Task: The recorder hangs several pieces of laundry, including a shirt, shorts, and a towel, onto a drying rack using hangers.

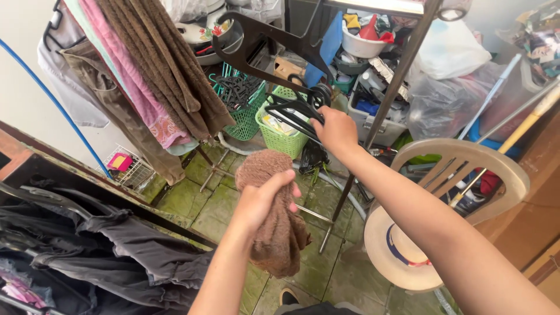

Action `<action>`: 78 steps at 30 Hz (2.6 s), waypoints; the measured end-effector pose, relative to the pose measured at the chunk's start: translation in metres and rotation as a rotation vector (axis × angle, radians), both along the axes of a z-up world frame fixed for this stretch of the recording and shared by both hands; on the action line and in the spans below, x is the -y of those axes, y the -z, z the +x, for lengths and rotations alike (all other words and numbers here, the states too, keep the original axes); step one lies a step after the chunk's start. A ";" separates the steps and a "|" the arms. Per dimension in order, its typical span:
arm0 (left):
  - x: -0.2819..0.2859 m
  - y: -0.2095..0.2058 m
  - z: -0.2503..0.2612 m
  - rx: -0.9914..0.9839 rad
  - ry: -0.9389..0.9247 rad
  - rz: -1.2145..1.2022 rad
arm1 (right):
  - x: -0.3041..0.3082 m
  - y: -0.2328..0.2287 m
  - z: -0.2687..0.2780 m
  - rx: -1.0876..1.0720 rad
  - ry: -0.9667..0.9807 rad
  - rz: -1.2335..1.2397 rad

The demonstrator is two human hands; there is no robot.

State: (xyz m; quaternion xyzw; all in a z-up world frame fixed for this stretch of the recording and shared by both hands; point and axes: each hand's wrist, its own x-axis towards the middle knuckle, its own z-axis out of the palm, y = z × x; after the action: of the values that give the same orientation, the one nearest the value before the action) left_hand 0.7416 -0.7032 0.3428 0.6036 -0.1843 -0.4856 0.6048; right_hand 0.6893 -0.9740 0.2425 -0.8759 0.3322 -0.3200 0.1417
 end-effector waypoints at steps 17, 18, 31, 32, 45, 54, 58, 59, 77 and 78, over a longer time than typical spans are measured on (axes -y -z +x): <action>-0.032 -0.049 0.016 -0.059 0.297 -0.063 | -0.048 0.046 -0.051 -0.211 -0.268 0.313; -0.033 -0.048 0.017 -0.062 0.346 -0.053 | -0.052 0.053 -0.059 -0.240 -0.286 0.361; -0.038 -0.098 0.017 -0.273 0.425 -0.392 | -0.131 0.151 -0.201 -0.153 -0.075 0.551; -0.034 -0.109 0.007 -0.358 0.372 -0.506 | -0.133 0.159 -0.206 -0.136 -0.016 0.573; 0.033 -0.143 -0.014 -0.178 1.057 -0.335 | -0.139 0.201 -0.229 0.359 -0.031 0.777; 0.052 -0.136 -0.032 -0.312 1.211 -0.338 | -0.142 0.130 -0.296 0.612 0.208 1.456; 0.070 -0.137 -0.054 -0.162 1.291 -0.137 | -0.143 0.116 -0.316 0.736 0.292 1.560; 0.073 -0.136 -0.058 -0.141 1.317 -0.072 | -0.144 0.115 -0.319 0.692 0.307 1.508; 0.094 -0.110 -0.088 -0.167 1.549 -0.161 | -0.172 0.067 -0.351 0.932 0.260 1.303; 0.096 -0.104 -0.084 -0.204 1.487 -0.191 | -0.172 0.071 -0.354 0.976 0.174 1.294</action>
State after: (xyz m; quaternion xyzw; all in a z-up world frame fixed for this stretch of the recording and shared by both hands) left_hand 0.6581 -0.7989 0.4464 0.2170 -0.5273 -0.8012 0.1815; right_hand 0.3350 -0.8021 0.1712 -0.3537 0.4190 -0.4202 0.7230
